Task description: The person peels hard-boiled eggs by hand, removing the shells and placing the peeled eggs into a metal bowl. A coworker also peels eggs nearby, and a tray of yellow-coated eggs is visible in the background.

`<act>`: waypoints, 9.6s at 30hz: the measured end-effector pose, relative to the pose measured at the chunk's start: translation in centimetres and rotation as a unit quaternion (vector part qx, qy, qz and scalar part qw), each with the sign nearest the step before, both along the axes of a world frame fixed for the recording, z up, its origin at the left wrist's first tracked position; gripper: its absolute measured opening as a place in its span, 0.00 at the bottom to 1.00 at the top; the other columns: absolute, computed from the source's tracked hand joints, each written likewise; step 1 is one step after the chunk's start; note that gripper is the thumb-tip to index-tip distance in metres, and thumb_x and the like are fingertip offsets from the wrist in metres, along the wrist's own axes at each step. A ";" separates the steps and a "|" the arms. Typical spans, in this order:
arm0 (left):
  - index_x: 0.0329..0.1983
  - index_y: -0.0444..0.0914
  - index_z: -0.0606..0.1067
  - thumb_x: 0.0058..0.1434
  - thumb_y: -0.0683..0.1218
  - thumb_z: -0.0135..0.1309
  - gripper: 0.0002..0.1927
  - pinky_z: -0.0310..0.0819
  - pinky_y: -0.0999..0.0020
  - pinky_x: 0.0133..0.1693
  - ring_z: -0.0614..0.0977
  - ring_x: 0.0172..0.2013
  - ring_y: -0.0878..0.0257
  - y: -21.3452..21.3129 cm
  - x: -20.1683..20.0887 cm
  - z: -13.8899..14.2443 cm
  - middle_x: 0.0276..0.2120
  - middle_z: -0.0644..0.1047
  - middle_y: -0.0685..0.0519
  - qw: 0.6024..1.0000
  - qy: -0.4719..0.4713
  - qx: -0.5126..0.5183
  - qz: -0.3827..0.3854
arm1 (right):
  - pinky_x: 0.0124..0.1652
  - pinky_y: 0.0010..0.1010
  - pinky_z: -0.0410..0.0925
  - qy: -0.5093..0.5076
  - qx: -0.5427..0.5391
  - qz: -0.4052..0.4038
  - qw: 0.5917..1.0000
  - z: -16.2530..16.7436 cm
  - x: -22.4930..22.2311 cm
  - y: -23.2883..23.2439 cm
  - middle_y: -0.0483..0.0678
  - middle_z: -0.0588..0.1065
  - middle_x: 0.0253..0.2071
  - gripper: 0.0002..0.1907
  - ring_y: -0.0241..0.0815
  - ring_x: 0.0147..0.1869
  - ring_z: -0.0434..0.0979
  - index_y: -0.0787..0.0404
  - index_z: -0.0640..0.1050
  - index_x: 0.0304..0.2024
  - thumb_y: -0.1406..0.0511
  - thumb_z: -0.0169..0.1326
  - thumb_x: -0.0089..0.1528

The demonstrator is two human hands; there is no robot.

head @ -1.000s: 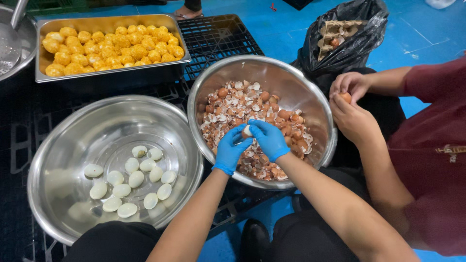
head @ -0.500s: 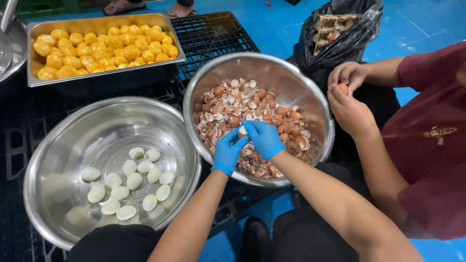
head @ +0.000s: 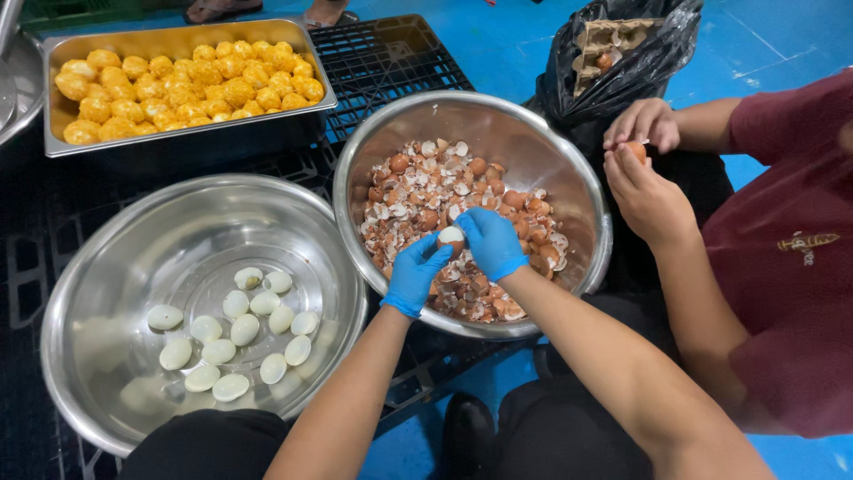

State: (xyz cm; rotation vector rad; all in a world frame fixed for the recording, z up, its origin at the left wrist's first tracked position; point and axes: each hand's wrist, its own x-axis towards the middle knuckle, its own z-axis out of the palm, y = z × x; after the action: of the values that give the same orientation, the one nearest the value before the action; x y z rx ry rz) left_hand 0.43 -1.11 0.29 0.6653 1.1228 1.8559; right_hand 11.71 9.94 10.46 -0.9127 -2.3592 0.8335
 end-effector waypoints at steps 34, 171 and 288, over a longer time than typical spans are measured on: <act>0.61 0.37 0.72 0.64 0.48 0.58 0.23 0.80 0.69 0.48 0.83 0.46 0.62 -0.2 -0.4 1.1 0.50 0.78 0.51 0.998 -0.054 0.003 -0.012 | 0.52 0.28 0.73 0.058 -0.183 0.097 0.977 0.2 -0.1 -0.8 0.49 0.81 0.52 0.22 0.34 0.52 0.80 0.63 0.77 0.61 0.60 0.53 0.67; 0.67 0.38 0.69 0.61 0.36 0.59 0.29 0.75 0.63 0.59 0.78 0.57 0.59 -0.2 0.9 1.9 0.59 0.75 0.48 0.995 0.067 0.057 0.042 | 0.47 0.35 0.73 0.067 -0.467 0.022 0.881 0.4 -0.1 -0.4 0.51 0.79 0.49 0.21 0.45 0.48 0.79 0.59 0.77 0.59 0.57 0.50 0.69; 0.62 0.35 0.70 0.71 0.63 0.42 0.30 0.77 0.56 0.56 0.79 0.56 0.52 0.3 -1.9 1.1 0.57 0.75 0.44 0.956 -0.269 0.010 -0.117 | 0.47 0.39 0.74 -0.090 -0.203 0.123 0.967 1.2 -0.1 -2.2 0.51 0.80 0.54 0.34 0.47 0.54 0.82 0.53 0.62 0.68 0.54 0.54 0.63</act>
State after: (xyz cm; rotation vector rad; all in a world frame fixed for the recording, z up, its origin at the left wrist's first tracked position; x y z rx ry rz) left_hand -1.51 -0.83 1.41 0.2568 0.6388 1.6975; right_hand 11.63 7.74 11.68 -0.8891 -2.5427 1.4285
